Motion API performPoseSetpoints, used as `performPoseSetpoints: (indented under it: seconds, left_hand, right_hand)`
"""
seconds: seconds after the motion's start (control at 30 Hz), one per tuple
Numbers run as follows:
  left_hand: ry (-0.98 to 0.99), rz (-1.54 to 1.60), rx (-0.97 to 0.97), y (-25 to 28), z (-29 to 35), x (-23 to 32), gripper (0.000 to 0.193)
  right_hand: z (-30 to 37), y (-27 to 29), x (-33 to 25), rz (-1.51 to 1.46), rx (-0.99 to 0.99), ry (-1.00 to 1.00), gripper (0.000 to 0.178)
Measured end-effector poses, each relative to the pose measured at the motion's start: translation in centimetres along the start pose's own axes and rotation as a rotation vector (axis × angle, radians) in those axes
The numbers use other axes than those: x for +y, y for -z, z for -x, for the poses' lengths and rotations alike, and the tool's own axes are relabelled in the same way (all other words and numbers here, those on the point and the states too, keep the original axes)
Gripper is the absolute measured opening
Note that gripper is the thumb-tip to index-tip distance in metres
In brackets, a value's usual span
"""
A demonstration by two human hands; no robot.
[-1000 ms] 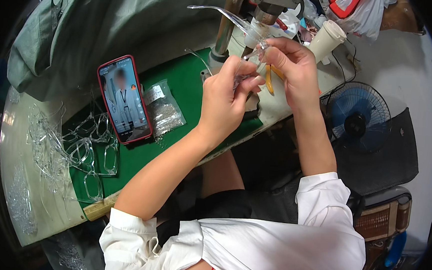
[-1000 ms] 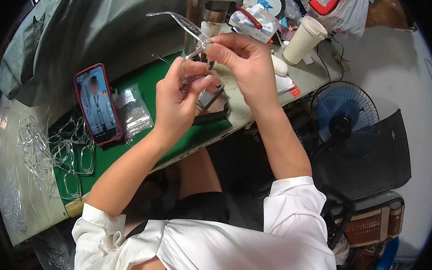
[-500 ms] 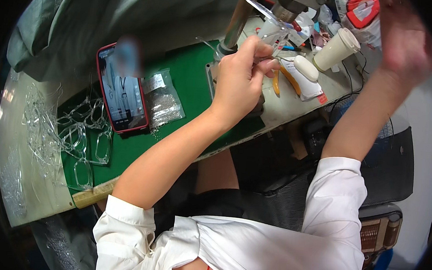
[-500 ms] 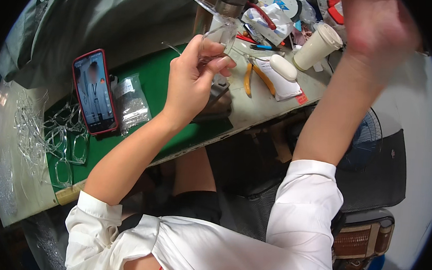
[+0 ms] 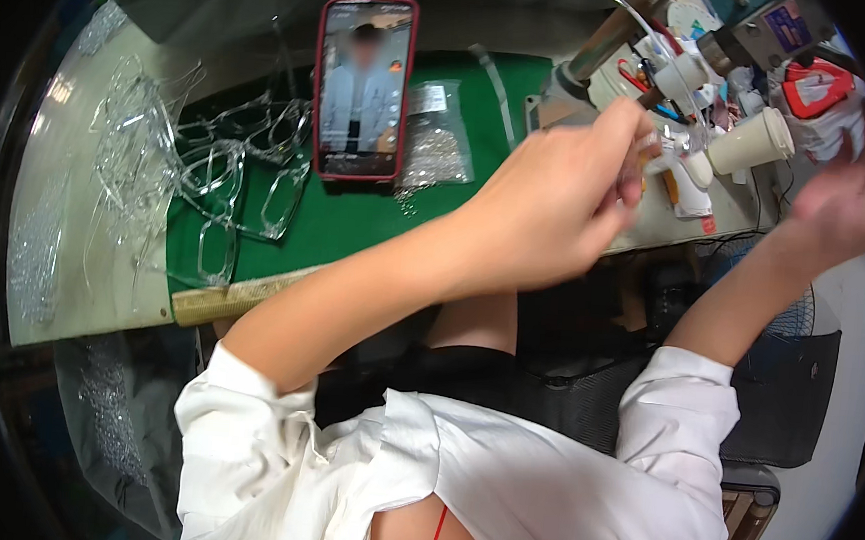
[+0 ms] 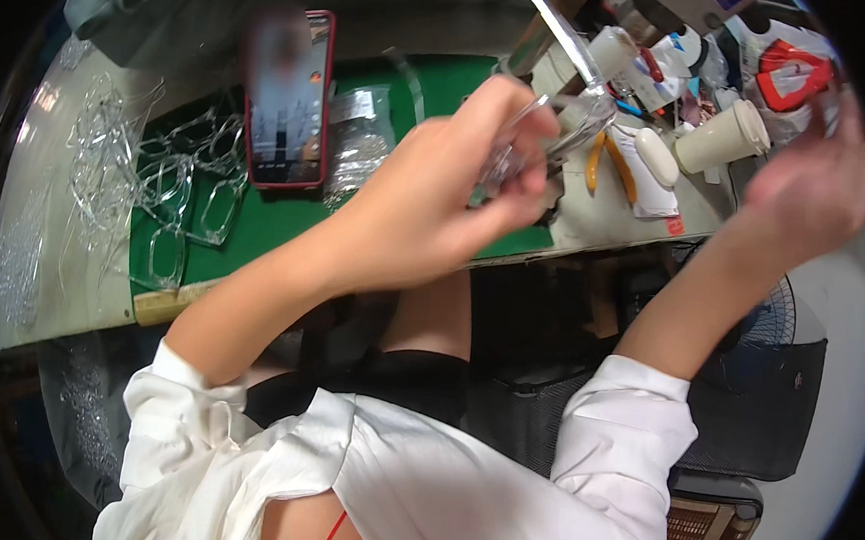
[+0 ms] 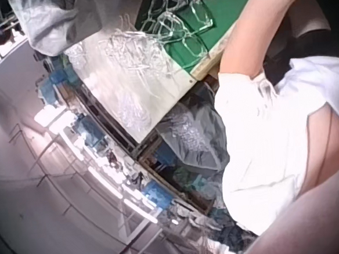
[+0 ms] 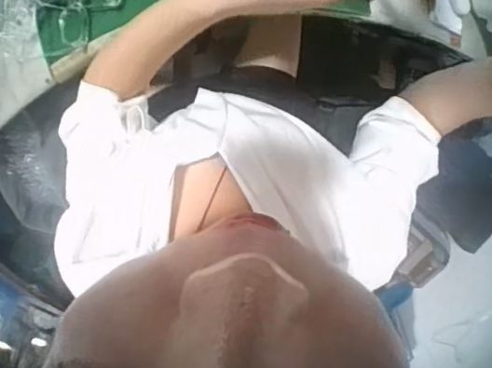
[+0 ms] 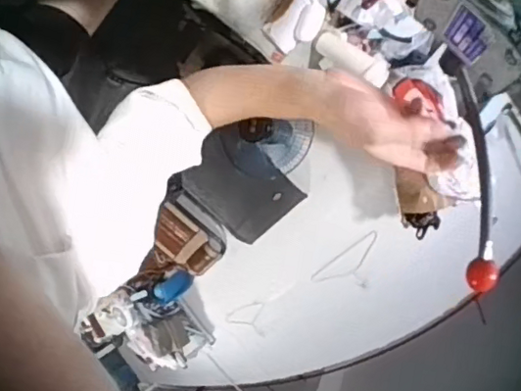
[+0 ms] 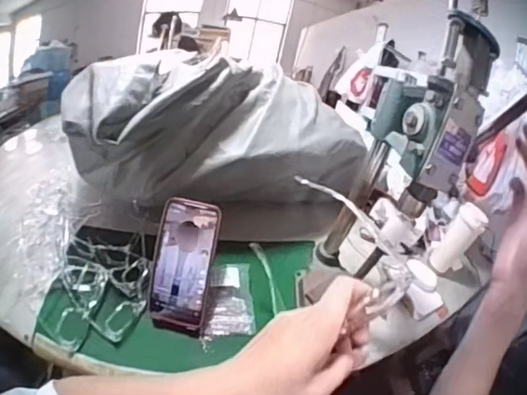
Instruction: The person repeatedly picks up clear eyeglass frames from a green work surface, inserts small metal components into the hinge area, and uses pliers to secure them. The person handles multiple frames one at a time, placing each completed frame back on the table.
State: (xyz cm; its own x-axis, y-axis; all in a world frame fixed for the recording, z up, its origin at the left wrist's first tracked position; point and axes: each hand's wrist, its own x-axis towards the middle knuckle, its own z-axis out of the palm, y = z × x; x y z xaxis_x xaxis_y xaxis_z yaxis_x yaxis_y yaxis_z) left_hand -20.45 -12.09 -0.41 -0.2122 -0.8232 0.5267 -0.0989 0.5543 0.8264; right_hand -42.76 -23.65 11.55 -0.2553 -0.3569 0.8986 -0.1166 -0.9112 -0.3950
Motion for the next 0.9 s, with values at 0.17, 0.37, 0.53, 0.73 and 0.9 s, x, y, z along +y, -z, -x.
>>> performPoseSetpoints:
  seconds: [0.17,0.37,0.53,0.73,0.9]
  left_hand:
    - [0.251,-0.096,-0.22,5.9,8.9,5.5,0.054]
    - [-0.233,-1.084,0.714,12.3,16.7,6.7,0.073]
    - [0.114,-0.124,0.741,13.0,21.5,5.1,0.059]
    - [0.135,0.422,0.488,9.8,19.2,6.4,0.038]
    - [0.262,0.355,0.358,9.9,18.8,7.2,0.062]
  right_hand:
    - [18.7,-3.4,-2.1,0.054,-0.962,-0.571,0.013]
    - [24.1,-4.1,-3.0,0.104,-1.103,-0.502,0.011]
    - [25.2,-4.8,-3.3,0.165,-1.155,-0.47,0.015]
    - [25.9,-5.8,-4.1,0.279,-1.155,-0.304,0.02]
    - [26.2,-5.3,-5.1,0.38,-1.152,-0.161,0.023]
